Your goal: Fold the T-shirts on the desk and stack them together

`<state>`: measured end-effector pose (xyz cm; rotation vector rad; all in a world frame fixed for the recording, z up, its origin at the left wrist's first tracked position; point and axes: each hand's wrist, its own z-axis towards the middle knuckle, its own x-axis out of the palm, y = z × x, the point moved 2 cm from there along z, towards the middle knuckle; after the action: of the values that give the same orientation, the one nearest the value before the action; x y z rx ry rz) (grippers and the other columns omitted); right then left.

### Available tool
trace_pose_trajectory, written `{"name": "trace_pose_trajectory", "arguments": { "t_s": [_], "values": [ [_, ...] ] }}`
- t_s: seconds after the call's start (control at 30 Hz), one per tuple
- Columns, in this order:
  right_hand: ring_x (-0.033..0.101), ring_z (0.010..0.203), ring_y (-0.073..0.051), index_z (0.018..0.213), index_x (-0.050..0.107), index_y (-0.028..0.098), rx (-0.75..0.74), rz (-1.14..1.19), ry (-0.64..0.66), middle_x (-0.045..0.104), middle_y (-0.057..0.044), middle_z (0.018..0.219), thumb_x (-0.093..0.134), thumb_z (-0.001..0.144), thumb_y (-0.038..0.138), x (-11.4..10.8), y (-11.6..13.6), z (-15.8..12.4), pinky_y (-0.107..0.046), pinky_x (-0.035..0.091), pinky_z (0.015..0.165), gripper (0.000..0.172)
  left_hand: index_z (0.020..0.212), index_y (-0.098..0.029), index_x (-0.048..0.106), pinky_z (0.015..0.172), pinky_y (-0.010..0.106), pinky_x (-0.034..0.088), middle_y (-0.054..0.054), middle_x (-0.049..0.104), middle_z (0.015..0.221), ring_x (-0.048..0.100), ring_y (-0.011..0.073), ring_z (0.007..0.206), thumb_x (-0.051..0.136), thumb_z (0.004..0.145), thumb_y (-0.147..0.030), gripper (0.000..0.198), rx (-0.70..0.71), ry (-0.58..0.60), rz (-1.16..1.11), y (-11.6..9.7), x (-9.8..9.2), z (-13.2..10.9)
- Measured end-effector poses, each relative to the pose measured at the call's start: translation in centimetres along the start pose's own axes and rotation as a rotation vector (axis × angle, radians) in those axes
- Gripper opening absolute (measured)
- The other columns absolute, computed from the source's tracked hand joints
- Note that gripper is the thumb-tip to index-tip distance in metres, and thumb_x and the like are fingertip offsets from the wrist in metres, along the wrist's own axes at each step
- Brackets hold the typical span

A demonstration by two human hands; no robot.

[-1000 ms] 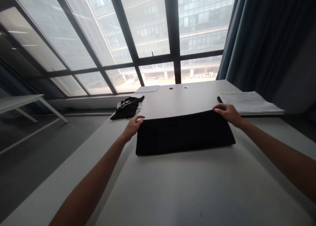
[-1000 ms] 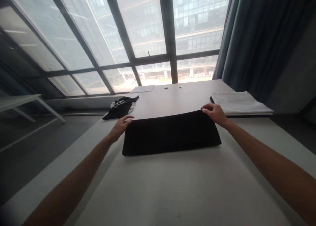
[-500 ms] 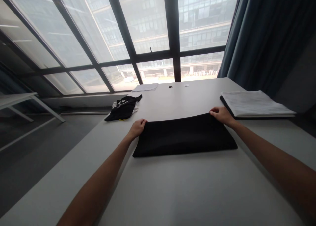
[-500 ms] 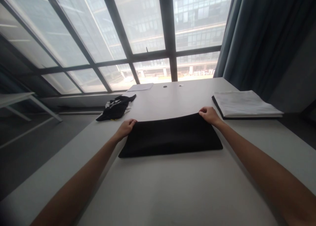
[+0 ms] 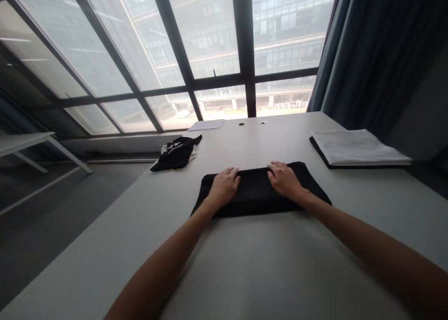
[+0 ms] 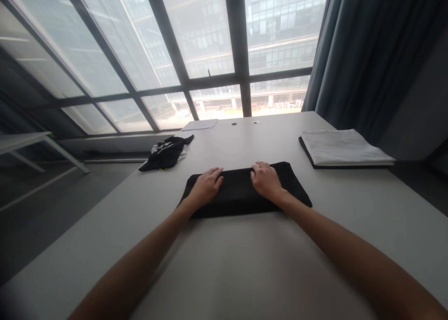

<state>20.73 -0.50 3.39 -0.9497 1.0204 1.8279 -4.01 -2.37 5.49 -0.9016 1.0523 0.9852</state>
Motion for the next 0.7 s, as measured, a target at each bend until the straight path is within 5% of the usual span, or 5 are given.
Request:
{"name": "trace_pose_trajectory", "arguments": {
  "t_s": [0.07, 0.17, 0.3, 0.7],
  "values": [
    [0.040, 0.142, -0.028, 0.142, 0.056, 0.012, -0.041, -0.009, 0.081, 0.048, -0.016, 0.153, 0.038, 0.101, 0.031, 1.7, 2.8, -1.6, -0.043, 0.033, 0.116, 0.049, 0.151, -0.022, 0.046, 0.119, 0.047, 0.031, 0.009, 0.046, 0.156, 0.041, 0.0261, 0.144, 0.034, 0.106, -0.038, 0.050, 0.066, 0.083, -0.037, -3.3, 1.7, -1.0],
    [0.028, 0.151, -0.029, 0.150, 0.047, 0.010, -0.040, -0.029, 0.183, 0.038, -0.017, 0.160, 0.039, 0.101, 0.032, 3.4, 4.4, -3.2, -0.049, 0.023, 0.120, 0.055, 0.156, -0.023, 0.039, 0.122, 0.058, 0.022, 0.008, 0.032, 0.164, 0.026, 0.0292, 0.152, 0.033, 0.105, -0.043, 0.054, 0.065, 0.163, -0.002, -5.3, 3.9, -2.5],
    [0.025, 0.152, -0.029, 0.152, 0.044, 0.009, -0.001, -0.014, 0.241, 0.034, -0.017, 0.162, 0.038, 0.102, 0.036, 3.3, 3.8, -3.3, -0.048, 0.021, 0.122, 0.057, 0.158, -0.025, 0.035, 0.123, 0.057, 0.018, 0.006, 0.025, 0.167, 0.020, 0.0282, 0.154, 0.031, 0.105, -0.048, 0.058, 0.041, 0.188, 0.027, -4.9, 4.7, -3.1],
    [0.025, 0.152, -0.027, 0.152, 0.044, 0.015, 0.095, -0.028, 0.152, 0.033, -0.015, 0.163, 0.035, 0.102, 0.038, 2.4, 1.3, -3.2, -0.051, 0.022, 0.121, 0.056, 0.161, -0.027, 0.027, 0.123, 0.060, 0.010, 0.009, 0.017, 0.169, 0.010, 0.0352, 0.155, 0.031, 0.091, -0.081, 0.089, 0.070, 0.225, -0.027, -4.3, 4.9, -2.9]
  ]
}}
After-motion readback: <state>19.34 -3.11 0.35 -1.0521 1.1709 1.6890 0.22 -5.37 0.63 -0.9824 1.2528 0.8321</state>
